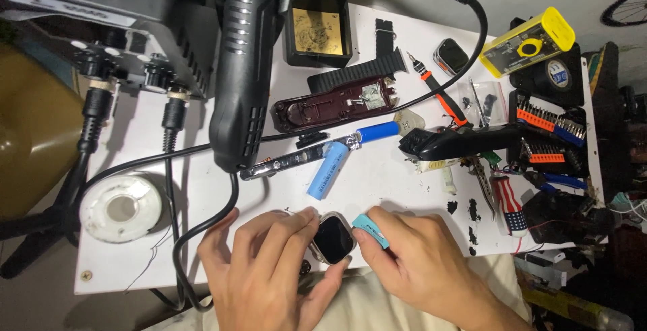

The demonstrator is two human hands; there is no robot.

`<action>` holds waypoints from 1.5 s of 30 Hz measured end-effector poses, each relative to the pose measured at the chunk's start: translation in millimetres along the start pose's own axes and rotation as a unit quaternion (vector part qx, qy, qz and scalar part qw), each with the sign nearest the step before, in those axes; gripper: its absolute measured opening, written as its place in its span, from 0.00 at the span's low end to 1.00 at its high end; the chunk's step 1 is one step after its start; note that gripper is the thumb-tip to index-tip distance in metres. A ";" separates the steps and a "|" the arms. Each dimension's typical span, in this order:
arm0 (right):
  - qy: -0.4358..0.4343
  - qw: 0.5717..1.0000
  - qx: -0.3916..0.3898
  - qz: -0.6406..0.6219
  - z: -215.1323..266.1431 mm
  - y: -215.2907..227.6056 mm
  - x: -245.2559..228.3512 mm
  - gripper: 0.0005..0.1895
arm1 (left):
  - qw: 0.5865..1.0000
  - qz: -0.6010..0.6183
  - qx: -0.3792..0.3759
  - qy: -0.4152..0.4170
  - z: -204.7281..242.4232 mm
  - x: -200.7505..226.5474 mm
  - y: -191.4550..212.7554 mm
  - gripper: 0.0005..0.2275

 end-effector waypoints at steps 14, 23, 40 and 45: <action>0.045 0.998 0.032 0.011 1.8 -1.9 -13.5 0.17 | 0.999 0.033 -0.005 -0.029 4.3 -4.8 1.1 0.19; 0.019 1.000 0.022 -0.001 3.5 -2.9 -5.5 0.20 | 0.999 0.034 -0.013 -0.029 6.8 -4.3 1.4 0.19; -0.147 0.987 -0.038 -0.056 -0.9 2.0 6.2 0.25 | 0.999 0.034 -0.013 -0.031 5.4 -2.9 4.8 0.20; -0.024 1.000 0.015 0.011 4.5 -2.1 -9.6 0.19 | 0.999 0.032 -0.018 -0.029 6.9 -3.5 2.6 0.21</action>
Point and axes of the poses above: each hand's wrist, its own z-axis away from the middle knuckle, its own y-axis out of the back of the hand, x = y × z, the point moved 6 cm from there along -z, towards the middle knuckle, and after that the axes turned 9 degrees about -z, right-handed, at the moved point
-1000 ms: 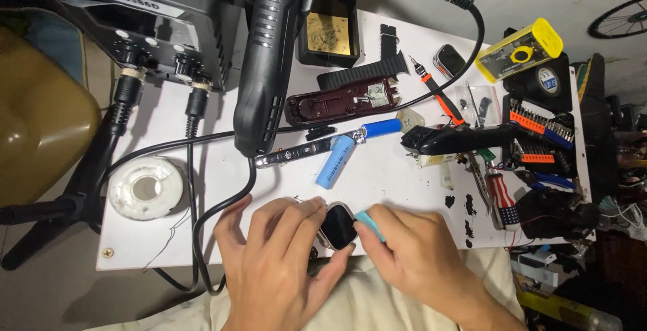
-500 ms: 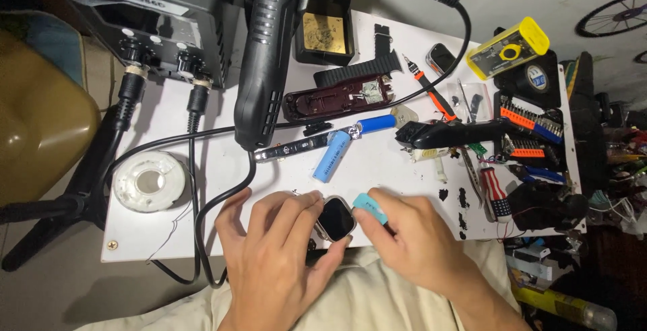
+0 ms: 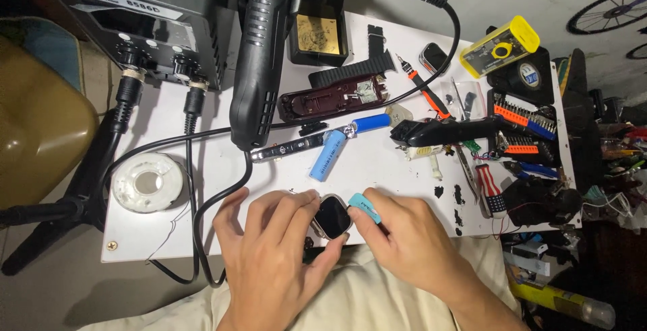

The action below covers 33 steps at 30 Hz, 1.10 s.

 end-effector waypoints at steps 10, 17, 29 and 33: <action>0.025 1.000 0.010 -0.015 -1.5 -1.3 1.6 0.18 | 1.000 -0.001 0.002 -0.003 -1.0 1.6 1.4 0.21; -0.014 0.999 0.005 -0.046 -3.9 -3.0 13.5 0.21 | 1.000 0.003 0.006 0.000 -1.3 2.4 2.6 0.20; 0.003 0.997 0.013 -0.074 -10.4 -1.1 9.9 0.22 | 1.000 -0.003 0.002 0.009 -1.2 1.8 2.5 0.20; 0.003 0.999 0.013 -0.051 -10.3 -1.2 8.8 0.20 | 1.000 0.000 0.000 0.006 -0.7 1.6 1.3 0.20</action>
Point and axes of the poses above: each hand's wrist, its own z-axis away from the middle knuckle, its own y-axis out of the back of the hand, x = y × z, the point moved 6 cm from there along -z, towards the middle knuckle, and after that the axes turned 9 degrees about -z, right-handed, at the moved point
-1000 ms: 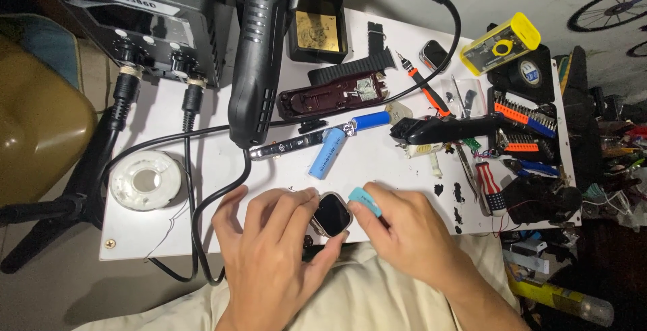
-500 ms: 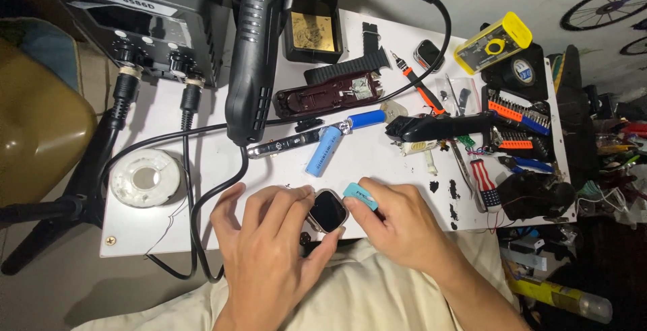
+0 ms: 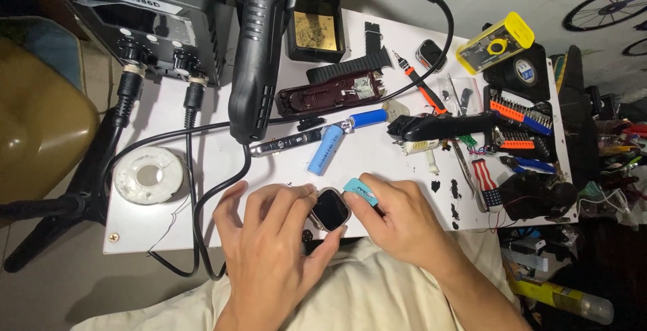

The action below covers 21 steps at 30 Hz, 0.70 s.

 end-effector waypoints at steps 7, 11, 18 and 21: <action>0.059 0.994 -0.022 0.086 -0.2 0.2 -5.5 0.19 | 1.000 0.001 -0.010 -0.001 0.8 -0.2 -1.4 0.20; 0.021 0.995 -0.049 0.088 -4.7 -1.2 6.6 0.19 | 1.000 0.002 -0.009 -0.003 -0.2 0.5 0.1 0.20; -0.044 0.995 -0.093 0.010 -11.0 0.9 5.4 0.19 | 1.000 0.005 -0.010 -0.004 0.0 0.9 1.1 0.20; -0.073 0.994 -0.086 -0.004 -14.3 5.7 2.9 0.23 | 1.000 -0.001 -0.005 -0.003 1.5 1.2 0.4 0.20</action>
Point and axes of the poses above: each hand's wrist, its own z-axis away from the middle knuckle, its own y-axis out of the back of the hand, x = y × z, the point moved 6 cm from there along -z, towards the middle knuckle, and after that the axes turned 9 degrees about -z, right-handed, at the moved point
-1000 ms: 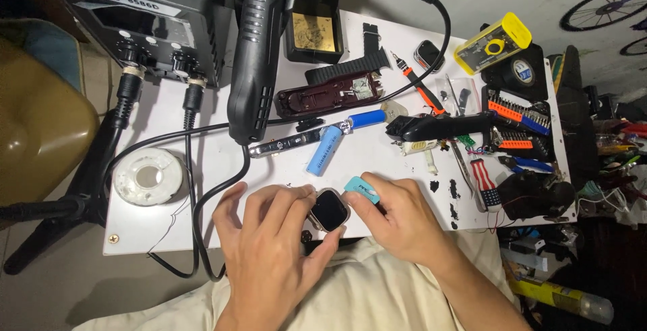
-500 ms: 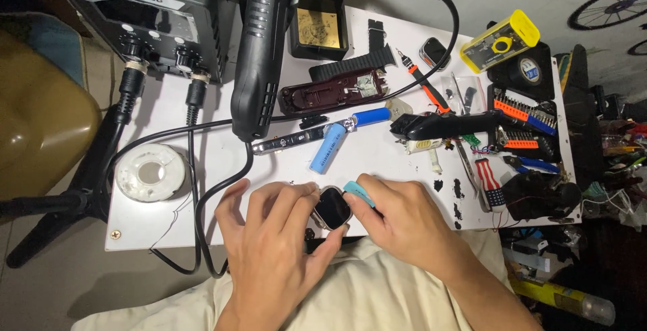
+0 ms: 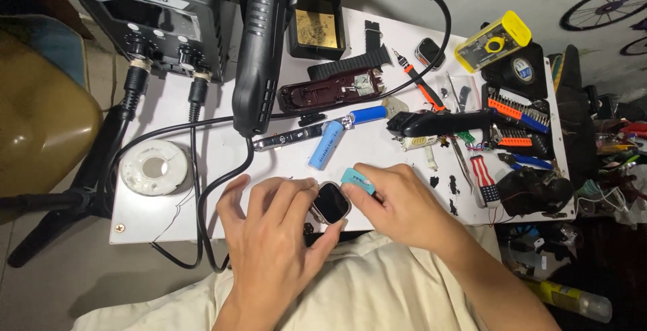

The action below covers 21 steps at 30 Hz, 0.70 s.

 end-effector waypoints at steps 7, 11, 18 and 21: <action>-0.123 0.992 -0.029 -0.025 -3.2 8.8 -0.5 0.24 | 1.000 0.008 -0.002 -0.001 -0.7 -1.1 3.1 0.19; -0.136 0.989 -0.052 0.012 -2.8 11.1 -2.9 0.25 | 1.000 -0.006 0.002 -0.005 -1.3 -0.9 2.4 0.19; -0.007 0.984 -0.044 0.175 0.5 -3.4 -11.6 0.22 | 1.000 0.005 0.003 -0.001 1.2 -2.0 0.0 0.20; 0.029 0.969 -0.084 0.229 -3.2 -3.3 -17.3 0.22 | 1.000 0.008 0.002 0.001 1.0 -2.3 0.1 0.20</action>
Point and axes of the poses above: each hand's wrist, its own z-axis away from the middle knuckle, its own y-axis out of the back of the hand, x = y × z, the point moved 6 cm from there along -z, towards the middle knuckle, and after that the axes turned 9 degrees about -z, right-handed, at the moved point
